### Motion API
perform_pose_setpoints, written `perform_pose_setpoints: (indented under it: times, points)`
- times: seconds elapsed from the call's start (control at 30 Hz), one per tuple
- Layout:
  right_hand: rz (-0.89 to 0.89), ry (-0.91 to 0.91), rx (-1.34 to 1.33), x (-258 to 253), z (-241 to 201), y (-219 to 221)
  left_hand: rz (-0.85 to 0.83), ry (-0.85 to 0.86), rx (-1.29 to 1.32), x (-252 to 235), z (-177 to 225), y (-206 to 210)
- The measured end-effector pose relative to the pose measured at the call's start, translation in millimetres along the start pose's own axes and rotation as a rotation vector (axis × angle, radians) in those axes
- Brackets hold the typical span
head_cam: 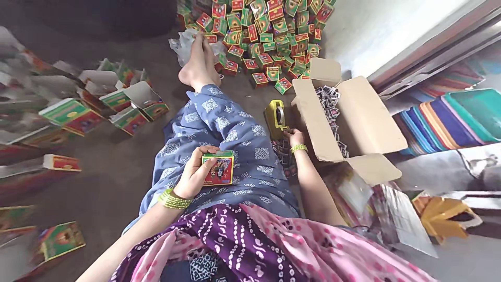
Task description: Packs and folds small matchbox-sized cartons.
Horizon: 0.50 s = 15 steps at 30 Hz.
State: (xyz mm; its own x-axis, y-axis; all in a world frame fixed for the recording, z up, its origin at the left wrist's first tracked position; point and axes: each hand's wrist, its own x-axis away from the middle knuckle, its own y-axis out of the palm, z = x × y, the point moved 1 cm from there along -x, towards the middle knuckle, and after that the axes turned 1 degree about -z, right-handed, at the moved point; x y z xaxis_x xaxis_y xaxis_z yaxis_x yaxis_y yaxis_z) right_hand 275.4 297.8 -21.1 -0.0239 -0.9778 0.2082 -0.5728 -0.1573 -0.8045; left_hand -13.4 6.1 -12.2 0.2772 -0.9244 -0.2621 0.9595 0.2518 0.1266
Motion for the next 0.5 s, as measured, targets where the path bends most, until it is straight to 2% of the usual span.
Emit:
perform_pose_setpoints:
  times: [0.17,0.3,0.37,0.4,0.5]
  points:
    - [-0.026,0.033,0.256,12.8,-23.5,-5.7,0.055,0.071,-0.071,0.3,-2.2,-0.2]
    - [-0.063,0.041,0.28,20.1,-23.3,-12.7,0.036,0.108,-0.142,0.5,-2.5,-1.7]
    - [-0.091,-0.124,0.043,28.3,-33.2,-13.2,0.052,0.104,-0.146,0.9,-3.5,-3.7]
    - [-0.115,-0.208,-0.158,41.8,-42.8,-11.2,0.061,0.091,-0.159,1.6,-4.3,-4.5]
    - [-0.345,-0.395,-0.666,105.9,-84.1,-4.9,0.069,0.07,-0.192,0.1,-6.8,-5.1]
